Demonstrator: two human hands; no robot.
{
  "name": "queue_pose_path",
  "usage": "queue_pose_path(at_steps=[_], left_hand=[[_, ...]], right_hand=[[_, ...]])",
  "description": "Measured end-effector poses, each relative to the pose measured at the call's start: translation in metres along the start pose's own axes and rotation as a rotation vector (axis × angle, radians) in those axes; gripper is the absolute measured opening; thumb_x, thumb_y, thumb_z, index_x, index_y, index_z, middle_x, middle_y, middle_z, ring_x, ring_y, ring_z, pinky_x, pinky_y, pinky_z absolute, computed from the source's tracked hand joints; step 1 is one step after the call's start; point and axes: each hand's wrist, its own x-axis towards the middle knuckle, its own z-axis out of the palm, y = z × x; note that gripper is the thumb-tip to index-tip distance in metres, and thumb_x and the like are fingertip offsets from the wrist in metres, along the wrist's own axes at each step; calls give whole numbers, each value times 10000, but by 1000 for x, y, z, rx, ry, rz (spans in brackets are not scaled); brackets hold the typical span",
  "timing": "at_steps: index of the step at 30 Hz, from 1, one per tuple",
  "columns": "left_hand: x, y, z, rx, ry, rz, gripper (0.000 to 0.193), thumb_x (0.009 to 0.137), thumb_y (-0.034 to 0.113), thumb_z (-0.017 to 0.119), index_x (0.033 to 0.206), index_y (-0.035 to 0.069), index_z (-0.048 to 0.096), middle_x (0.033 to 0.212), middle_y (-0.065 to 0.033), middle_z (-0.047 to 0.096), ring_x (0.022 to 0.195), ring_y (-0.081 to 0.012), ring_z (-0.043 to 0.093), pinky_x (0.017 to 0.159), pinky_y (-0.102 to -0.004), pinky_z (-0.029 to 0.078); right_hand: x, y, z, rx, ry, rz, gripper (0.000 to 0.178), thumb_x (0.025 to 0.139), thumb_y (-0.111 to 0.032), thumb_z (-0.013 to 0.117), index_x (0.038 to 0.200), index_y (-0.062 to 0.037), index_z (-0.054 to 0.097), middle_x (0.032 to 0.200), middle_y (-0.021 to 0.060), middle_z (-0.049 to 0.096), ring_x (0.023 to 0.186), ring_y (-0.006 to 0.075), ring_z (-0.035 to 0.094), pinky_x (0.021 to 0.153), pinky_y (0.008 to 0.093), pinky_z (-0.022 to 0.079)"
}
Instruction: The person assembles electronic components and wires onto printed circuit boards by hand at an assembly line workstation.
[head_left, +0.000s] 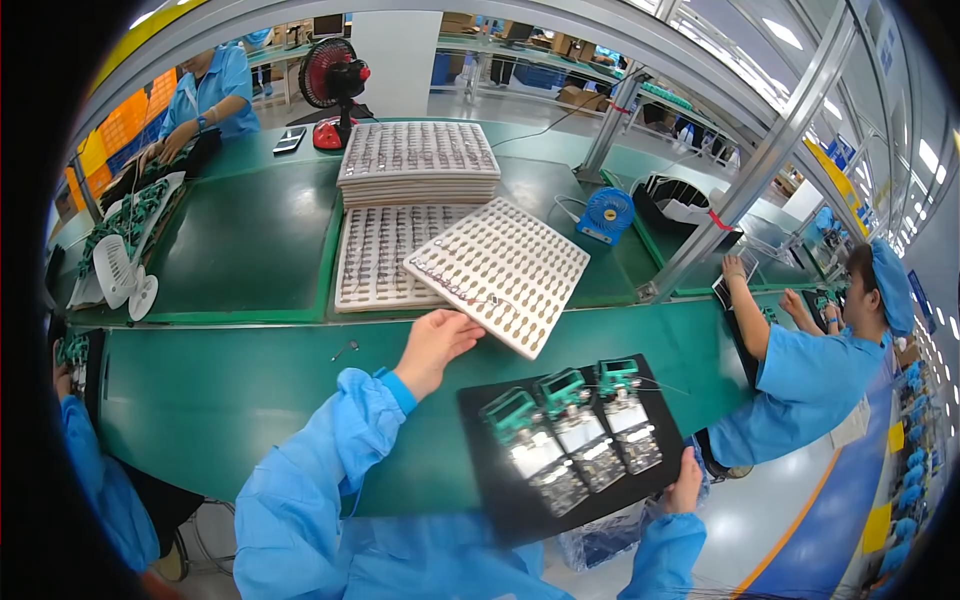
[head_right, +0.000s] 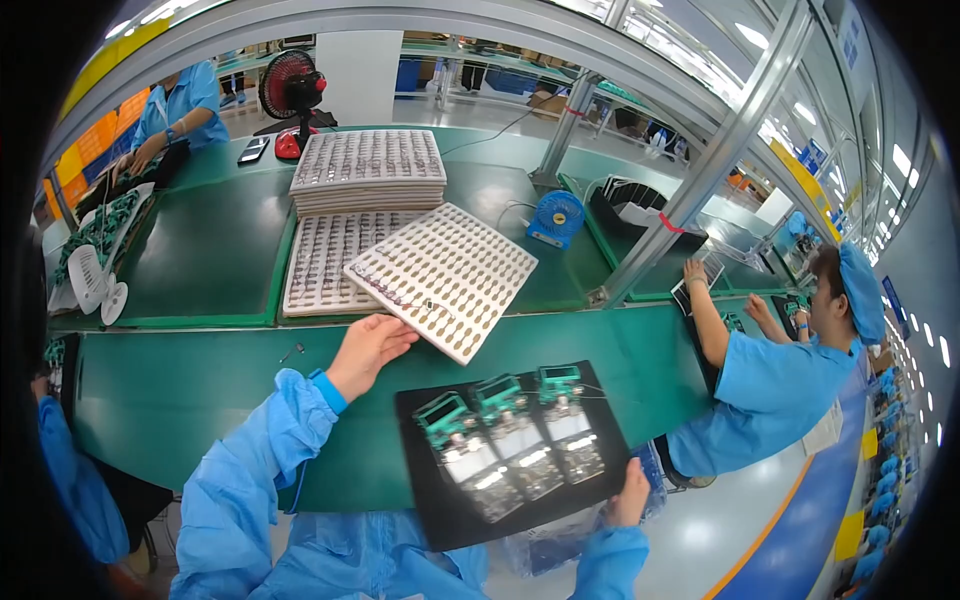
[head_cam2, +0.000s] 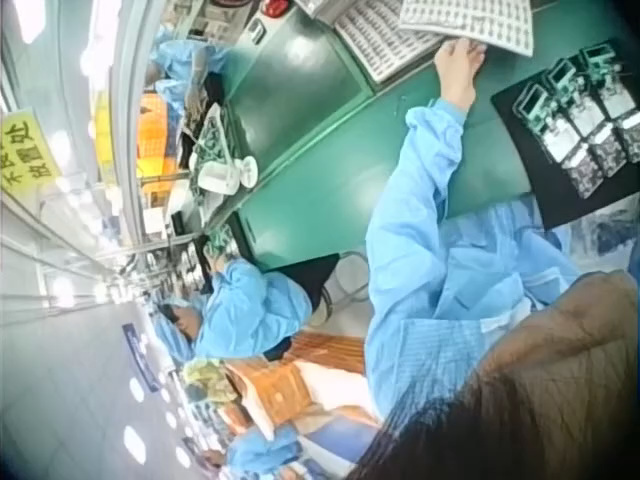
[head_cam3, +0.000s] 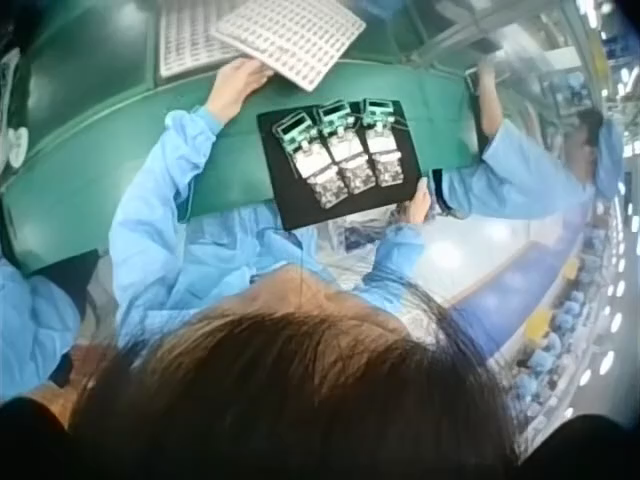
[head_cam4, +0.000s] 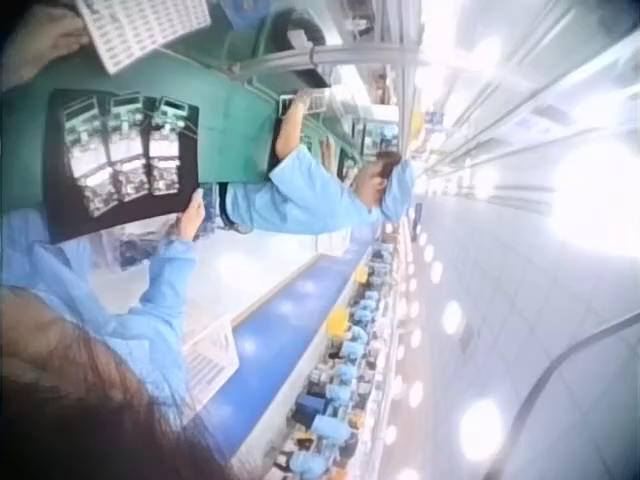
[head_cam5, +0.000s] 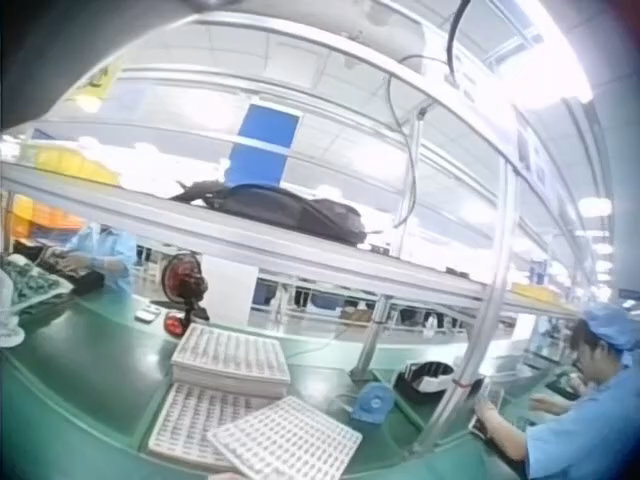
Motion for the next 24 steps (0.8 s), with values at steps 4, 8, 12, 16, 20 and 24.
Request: queue_pose_path(at_steps=[4, 8, 12, 16, 20, 24], left_hand=[[-5, 18, -26, -11, 78, 37, 209, 962, 216, 582, 1025, 17, 564, 1037, -118, 673, 970, -190, 660, 831, -295, 523], [-4, 11, -43, 38, 171, 17, 314, 912, 231, 658, 1084, -6, 545, 1042, -126, 669, 965, -202, 662, 831, -311, 524], [5, -15, -16, 39, 45, -99, 386, 902, 256, 679, 1147, -13, 551, 1059, -126, 667, 959, -211, 662, 833, -324, 526], [2, -18, -6, 45, 2, -88, 271, 922, 230, 650, 1088, 20, 613, 1048, -69, 671, 942, -173, 655, 816, -296, 519], [0, -11, -19, 76, 96, 7, 210, 911, 182, 639, 1044, 21, 615, 987, -60, 680, 878, -147, 658, 763, -276, 522], [-14, 13, -29, 116, 158, 101, 218, 923, 166, 613, 1069, 4, 612, 973, -67, 688, 846, -135, 657, 737, -266, 522]], right_hand=[[56, -11, -28, 33, 129, -111, 357, 978, -432, 537, 944, -91, 640, 810, -23, 652, 591, 48, 577, 417, 186, 353], [118, -14, -48, -1, 126, -168, 369, 978, -440, 544, 864, -97, 621, 678, -14, 613, 477, 59, 518, 388, 208, 347], [164, -13, -85, -142, 310, -170, 383, 969, -418, 566, 894, -47, 623, 721, 22, 622, 513, 112, 550, 392, 237, 377], [138, -18, -51, -1133, 617, -563, 372, 911, -241, 634, 1171, 12, 551, 1032, 178, 597, 905, 326, 619, 733, 405, 518], [73, -67, 30, -960, 439, -838, 303, 895, -107, 628, 1180, -20, 570, 950, 133, 593, 871, 262, 617, 732, 361, 502], [22, -108, 113, -655, -21, -872, 99, 919, -51, 602, 976, 22, 639, 808, 91, 634, 686, 125, 596, 597, 263, 467]])
